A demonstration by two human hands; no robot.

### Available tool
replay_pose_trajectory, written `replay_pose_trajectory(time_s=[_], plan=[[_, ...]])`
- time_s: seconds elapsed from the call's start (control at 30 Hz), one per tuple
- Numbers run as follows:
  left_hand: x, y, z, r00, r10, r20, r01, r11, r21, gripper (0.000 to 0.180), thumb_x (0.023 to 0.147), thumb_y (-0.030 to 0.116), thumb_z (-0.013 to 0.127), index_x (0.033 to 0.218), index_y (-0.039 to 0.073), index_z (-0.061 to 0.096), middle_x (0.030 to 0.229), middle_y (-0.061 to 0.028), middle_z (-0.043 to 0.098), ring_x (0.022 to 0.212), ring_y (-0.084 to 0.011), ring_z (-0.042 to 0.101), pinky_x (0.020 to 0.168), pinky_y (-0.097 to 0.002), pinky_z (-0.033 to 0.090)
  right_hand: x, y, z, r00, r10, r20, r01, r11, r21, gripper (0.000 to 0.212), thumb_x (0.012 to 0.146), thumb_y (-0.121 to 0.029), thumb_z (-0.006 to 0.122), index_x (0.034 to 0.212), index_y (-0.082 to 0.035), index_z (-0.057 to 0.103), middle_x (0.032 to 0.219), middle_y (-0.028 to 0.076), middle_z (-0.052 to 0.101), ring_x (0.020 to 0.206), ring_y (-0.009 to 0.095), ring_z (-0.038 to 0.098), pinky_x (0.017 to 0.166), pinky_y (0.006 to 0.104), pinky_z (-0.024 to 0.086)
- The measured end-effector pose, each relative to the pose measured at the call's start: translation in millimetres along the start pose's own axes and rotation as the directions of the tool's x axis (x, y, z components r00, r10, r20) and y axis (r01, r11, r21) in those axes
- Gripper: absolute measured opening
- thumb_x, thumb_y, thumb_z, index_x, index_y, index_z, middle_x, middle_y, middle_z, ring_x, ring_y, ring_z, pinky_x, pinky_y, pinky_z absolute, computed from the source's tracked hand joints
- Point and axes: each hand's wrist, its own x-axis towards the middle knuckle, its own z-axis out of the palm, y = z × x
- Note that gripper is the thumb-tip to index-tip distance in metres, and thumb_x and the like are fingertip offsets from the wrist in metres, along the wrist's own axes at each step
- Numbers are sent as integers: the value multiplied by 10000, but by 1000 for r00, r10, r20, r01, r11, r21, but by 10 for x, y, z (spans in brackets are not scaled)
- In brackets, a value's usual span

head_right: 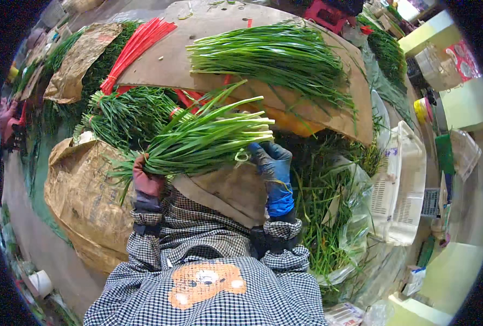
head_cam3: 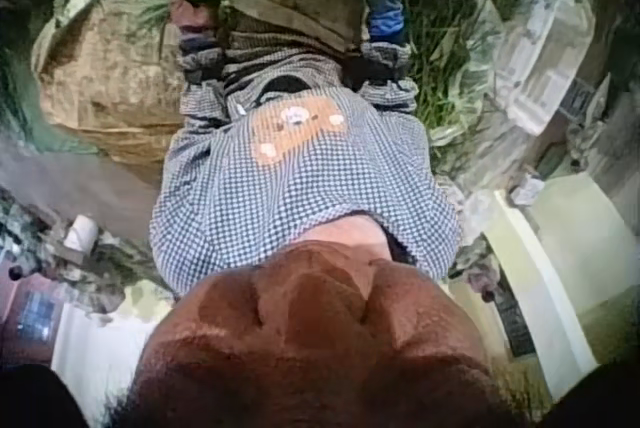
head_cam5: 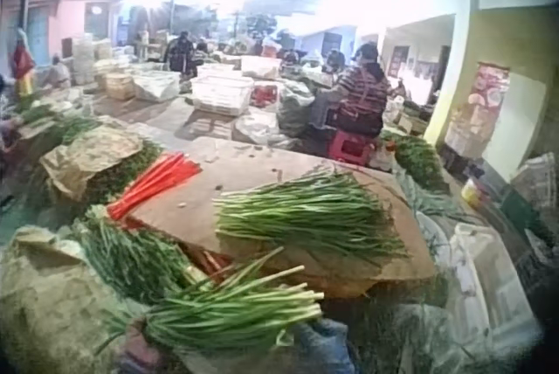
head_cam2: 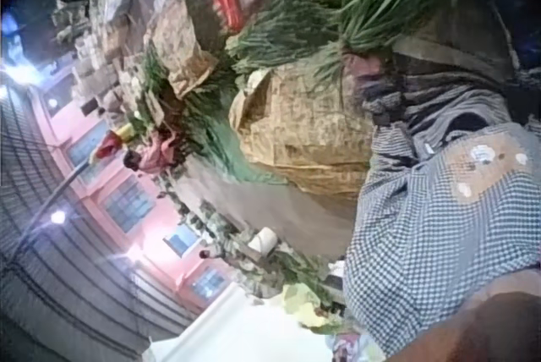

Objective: The person sorts chives by hand, gathering them into bundles and securing each bundle with a red strap.

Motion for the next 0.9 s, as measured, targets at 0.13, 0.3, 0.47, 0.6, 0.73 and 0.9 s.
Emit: replay_pose_trajectory(time_s=[0.13,0.3,0.47,0.6,0.73,0.9], plan=[[-67,-46,274,994,-40,-101,35,998,-56,215,831,160,497,976,26,580,1021,-151,620,914,-275,609,822,-432,502,58,9,-6,996,10,-87,-3,997,72,126,765,-57,672,877,2,665,717,0,626,564,44,515,521,203,416],[-54,36,216,988,-151,-21,145,975,-170,302,808,123,498,1084,18,558,1047,-157,613,926,-292,606,839,-439,497,93,144,-452,979,-204,23,198,910,-365,81,743,-55,643,794,7,639,715,42,623,604,96,545,571,256,448],[-27,75,107,994,-70,-89,60,992,-109,359,794,87,491,1144,14,520,1050,-169,604,916,-300,607,816,-435,506,-7,243,-1664,955,-264,-135,106,729,-676,76,744,-76,620,755,-6,594,646,28,574,590,127,528,571,281,429],[-56,47,237,996,-71,-55,64,992,-105,358,797,89,486,1147,18,518,1060,-173,601,922,-301,605,821,-439,502,-237,136,-2167,955,-155,-255,-107,621,-777,106,758,-80,613,840,-14,619,729,30,611,662,121,557,617,273,450],[-46,33,255,996,-81,-44,77,993,-85,331,805,103,483,1122,21,539,1048,-163,609,909,-288,613,805,-429,510,-343,-39,-1294,922,-371,-112,210,720,-661,309,757,-120,667,1046,-28,609,959,100,633,857,172,607,762,292,472],[-72,47,239,997,-75,-12,74,995,-72,352,797,96,488,1140,25,526,1095,-181,585,955,-301,594,850,-446,488,-211,12,-237,957,-183,227,287,724,-628,277,725,-153,710,940,-8,612,845,144,619,761,271,609,709,332,481]])
